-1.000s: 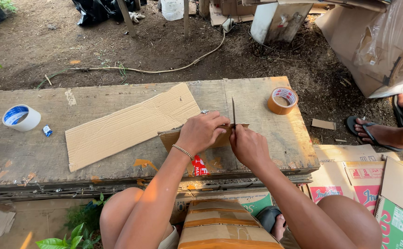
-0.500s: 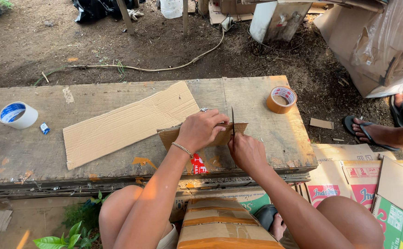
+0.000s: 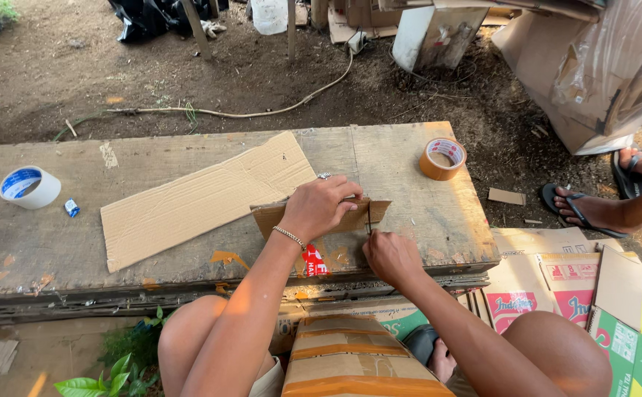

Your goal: The person cuts a piece of cardboard with a knife, folds it, and then tapes it to a larger cardboard box. They repeat the taping process to secure the cardboard piece to the box.

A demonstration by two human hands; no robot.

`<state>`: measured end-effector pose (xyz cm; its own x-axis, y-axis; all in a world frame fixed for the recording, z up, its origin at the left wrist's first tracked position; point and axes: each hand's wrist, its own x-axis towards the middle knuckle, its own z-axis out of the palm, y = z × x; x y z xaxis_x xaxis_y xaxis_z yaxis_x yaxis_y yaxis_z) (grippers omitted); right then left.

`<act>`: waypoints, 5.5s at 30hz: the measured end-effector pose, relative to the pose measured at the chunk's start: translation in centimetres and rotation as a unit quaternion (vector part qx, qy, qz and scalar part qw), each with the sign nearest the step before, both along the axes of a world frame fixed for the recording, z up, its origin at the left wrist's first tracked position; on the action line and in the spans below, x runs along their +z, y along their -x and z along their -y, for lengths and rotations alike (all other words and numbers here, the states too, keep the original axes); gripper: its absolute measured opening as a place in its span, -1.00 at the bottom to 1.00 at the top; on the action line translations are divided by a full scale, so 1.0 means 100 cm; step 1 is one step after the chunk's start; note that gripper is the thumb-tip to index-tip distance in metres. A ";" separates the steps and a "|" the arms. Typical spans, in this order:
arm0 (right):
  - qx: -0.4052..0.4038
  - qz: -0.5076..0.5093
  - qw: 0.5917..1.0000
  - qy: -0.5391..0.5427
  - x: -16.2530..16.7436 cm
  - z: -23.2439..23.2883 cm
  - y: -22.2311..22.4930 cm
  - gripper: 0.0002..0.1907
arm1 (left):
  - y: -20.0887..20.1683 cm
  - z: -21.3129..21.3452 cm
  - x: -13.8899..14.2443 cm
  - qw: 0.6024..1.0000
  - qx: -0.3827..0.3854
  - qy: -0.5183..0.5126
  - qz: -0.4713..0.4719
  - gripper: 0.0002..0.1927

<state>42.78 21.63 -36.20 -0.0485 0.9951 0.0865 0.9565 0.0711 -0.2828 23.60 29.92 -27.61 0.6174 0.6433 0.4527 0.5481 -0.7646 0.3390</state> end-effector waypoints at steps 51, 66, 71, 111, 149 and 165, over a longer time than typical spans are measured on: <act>-0.012 -0.019 0.999 -0.036 -0.023 0.000 -0.001 -0.61 | -0.006 -0.010 -0.012 0.997 0.055 0.047 -0.034 -0.78; -0.052 0.008 0.998 0.025 0.039 0.042 0.015 -0.53 | 0.000 0.001 -0.003 0.993 0.042 0.065 -0.089 -0.73; -0.050 0.015 0.998 0.024 0.050 0.037 0.017 -0.58 | -0.001 -0.005 -0.008 0.992 0.039 0.074 -0.097 -0.75; -0.078 -0.096 0.989 -0.084 -0.021 -0.021 0.012 -0.62 | -0.012 -0.043 -0.016 0.980 0.032 0.077 -0.181 -0.74; 0.005 0.077 0.982 0.174 -0.013 0.005 -0.005 -0.65 | -0.012 -0.017 -0.019 0.976 0.048 0.030 -0.210 -0.72; -0.045 0.038 0.995 0.076 0.048 0.023 0.012 -0.74 | -0.013 -0.014 -0.011 0.969 0.054 0.057 -0.235 -0.66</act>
<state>41.59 19.36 -31.44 0.0414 0.9970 -0.0659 0.9762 -0.0544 -0.2102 24.94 31.35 -28.71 0.6640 0.7453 0.0600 0.7376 -0.6661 0.1108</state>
